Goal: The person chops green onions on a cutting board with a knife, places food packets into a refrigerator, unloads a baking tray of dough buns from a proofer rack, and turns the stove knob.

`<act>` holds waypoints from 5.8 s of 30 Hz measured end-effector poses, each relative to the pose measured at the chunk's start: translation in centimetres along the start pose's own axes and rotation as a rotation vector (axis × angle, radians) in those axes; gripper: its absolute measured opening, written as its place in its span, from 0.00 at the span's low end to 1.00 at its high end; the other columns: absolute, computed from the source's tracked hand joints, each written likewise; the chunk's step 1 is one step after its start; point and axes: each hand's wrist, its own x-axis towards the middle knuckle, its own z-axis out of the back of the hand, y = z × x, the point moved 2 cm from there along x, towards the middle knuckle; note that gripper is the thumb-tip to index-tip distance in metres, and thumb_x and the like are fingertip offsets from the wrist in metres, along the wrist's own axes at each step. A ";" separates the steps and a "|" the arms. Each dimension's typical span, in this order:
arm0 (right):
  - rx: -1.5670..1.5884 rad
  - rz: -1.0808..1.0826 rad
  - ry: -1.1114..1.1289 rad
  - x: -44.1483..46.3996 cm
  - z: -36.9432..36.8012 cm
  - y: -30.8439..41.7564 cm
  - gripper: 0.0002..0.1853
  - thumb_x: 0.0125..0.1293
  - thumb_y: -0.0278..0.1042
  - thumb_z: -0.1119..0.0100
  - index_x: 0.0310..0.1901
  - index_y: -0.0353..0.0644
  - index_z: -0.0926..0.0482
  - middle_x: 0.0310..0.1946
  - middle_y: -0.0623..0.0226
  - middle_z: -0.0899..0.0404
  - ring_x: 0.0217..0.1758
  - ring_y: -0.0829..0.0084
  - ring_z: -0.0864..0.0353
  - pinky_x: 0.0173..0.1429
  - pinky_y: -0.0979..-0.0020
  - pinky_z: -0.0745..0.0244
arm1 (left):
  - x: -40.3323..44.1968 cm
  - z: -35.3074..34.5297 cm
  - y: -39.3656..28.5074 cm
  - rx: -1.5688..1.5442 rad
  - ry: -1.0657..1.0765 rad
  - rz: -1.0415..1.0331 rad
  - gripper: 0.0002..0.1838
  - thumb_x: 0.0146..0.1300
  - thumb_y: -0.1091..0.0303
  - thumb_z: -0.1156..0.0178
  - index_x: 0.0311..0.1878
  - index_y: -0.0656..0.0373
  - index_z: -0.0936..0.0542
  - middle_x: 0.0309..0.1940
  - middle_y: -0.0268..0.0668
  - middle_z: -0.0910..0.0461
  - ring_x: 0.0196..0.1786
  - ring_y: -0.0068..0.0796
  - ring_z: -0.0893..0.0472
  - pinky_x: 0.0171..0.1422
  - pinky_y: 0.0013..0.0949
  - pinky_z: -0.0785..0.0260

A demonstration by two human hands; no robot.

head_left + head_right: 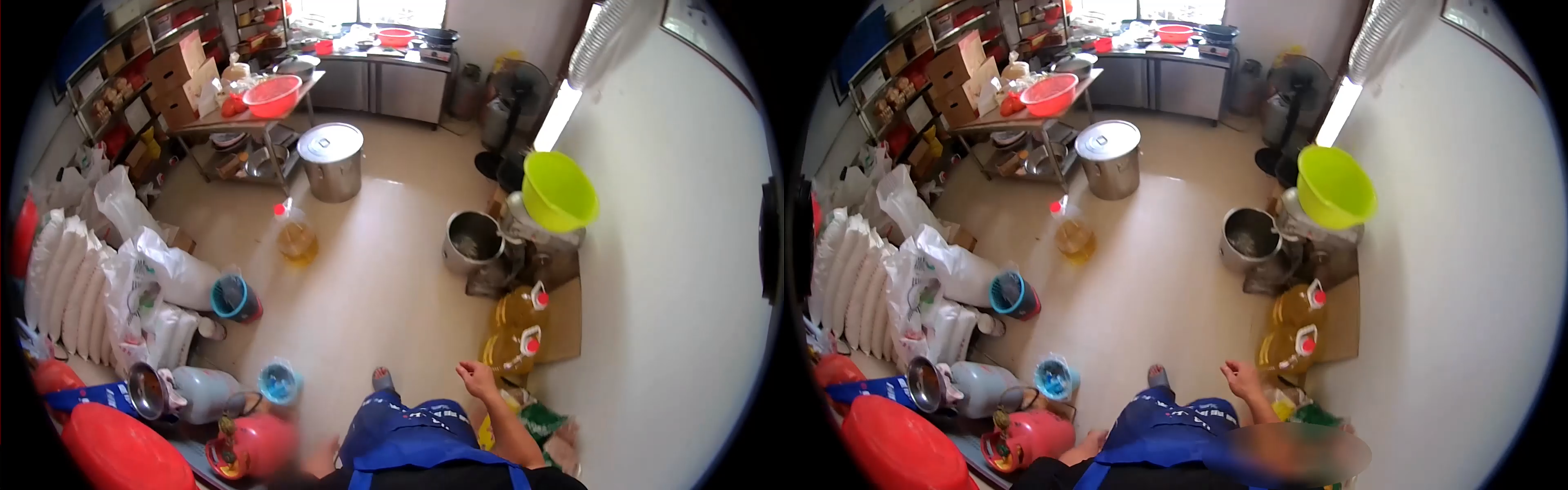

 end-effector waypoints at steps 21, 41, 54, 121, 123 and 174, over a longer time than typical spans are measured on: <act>-0.009 -0.038 0.084 76.0 3.9 18.3 0.19 0.67 0.48 0.42 0.40 0.38 0.15 0.35 0.49 0.16 0.40 0.55 0.15 0.47 0.62 0.22 | 25.6 7.0 -76.7 -0.023 -0.458 -0.063 0.12 0.64 0.59 0.38 0.35 0.59 0.17 0.22 0.35 0.22 0.20 0.29 0.24 0.20 0.36 0.37; 0.913 -0.365 0.303 138.4 3.8 39.5 0.15 0.76 0.39 0.47 0.52 0.35 0.21 0.43 0.61 0.16 0.44 0.70 0.15 0.48 0.69 0.17 | 48.2 13.3 -145.9 -0.311 -0.291 -0.425 0.12 0.73 0.60 0.45 0.45 0.60 0.21 0.34 0.35 0.20 0.31 0.25 0.21 0.35 0.32 0.27; 1.576 -0.197 0.394 185.0 12.2 51.7 0.25 0.75 0.56 0.53 0.48 0.39 0.22 0.40 0.60 0.17 0.43 0.64 0.16 0.50 0.64 0.20 | 50.3 6.0 -162.3 -0.373 -0.482 -0.124 0.12 0.71 0.57 0.42 0.39 0.56 0.22 0.26 0.35 0.22 0.25 0.22 0.24 0.25 0.28 0.31; 1.401 -0.937 0.096 178.9 3.4 46.3 0.24 0.72 0.37 0.54 0.14 0.43 0.33 0.38 0.51 0.17 0.41 0.59 0.18 0.55 0.57 0.21 | 60.1 13.6 -176.0 -0.474 -0.229 -0.036 0.21 0.75 0.57 0.48 0.62 0.61 0.29 0.52 0.47 0.21 0.44 0.39 0.16 0.42 0.38 0.23; 1.397 -0.948 0.122 178.8 2.5 46.4 0.24 0.72 0.37 0.55 0.14 0.43 0.33 0.38 0.51 0.16 0.41 0.59 0.18 0.55 0.57 0.21 | 59.4 13.6 -175.2 -0.494 -0.219 -0.021 0.21 0.75 0.57 0.48 0.62 0.62 0.29 0.52 0.47 0.21 0.44 0.39 0.16 0.42 0.38 0.23; 1.204 -0.926 0.450 185.6 3.4 44.3 0.23 0.72 0.38 0.55 0.17 0.43 0.31 0.35 0.55 0.16 0.36 0.63 0.17 0.52 0.60 0.20 | 54.8 0.1 -168.1 -0.588 -0.294 -0.099 0.16 0.74 0.56 0.45 0.48 0.61 0.25 0.40 0.40 0.23 0.40 0.31 0.24 0.46 0.33 0.29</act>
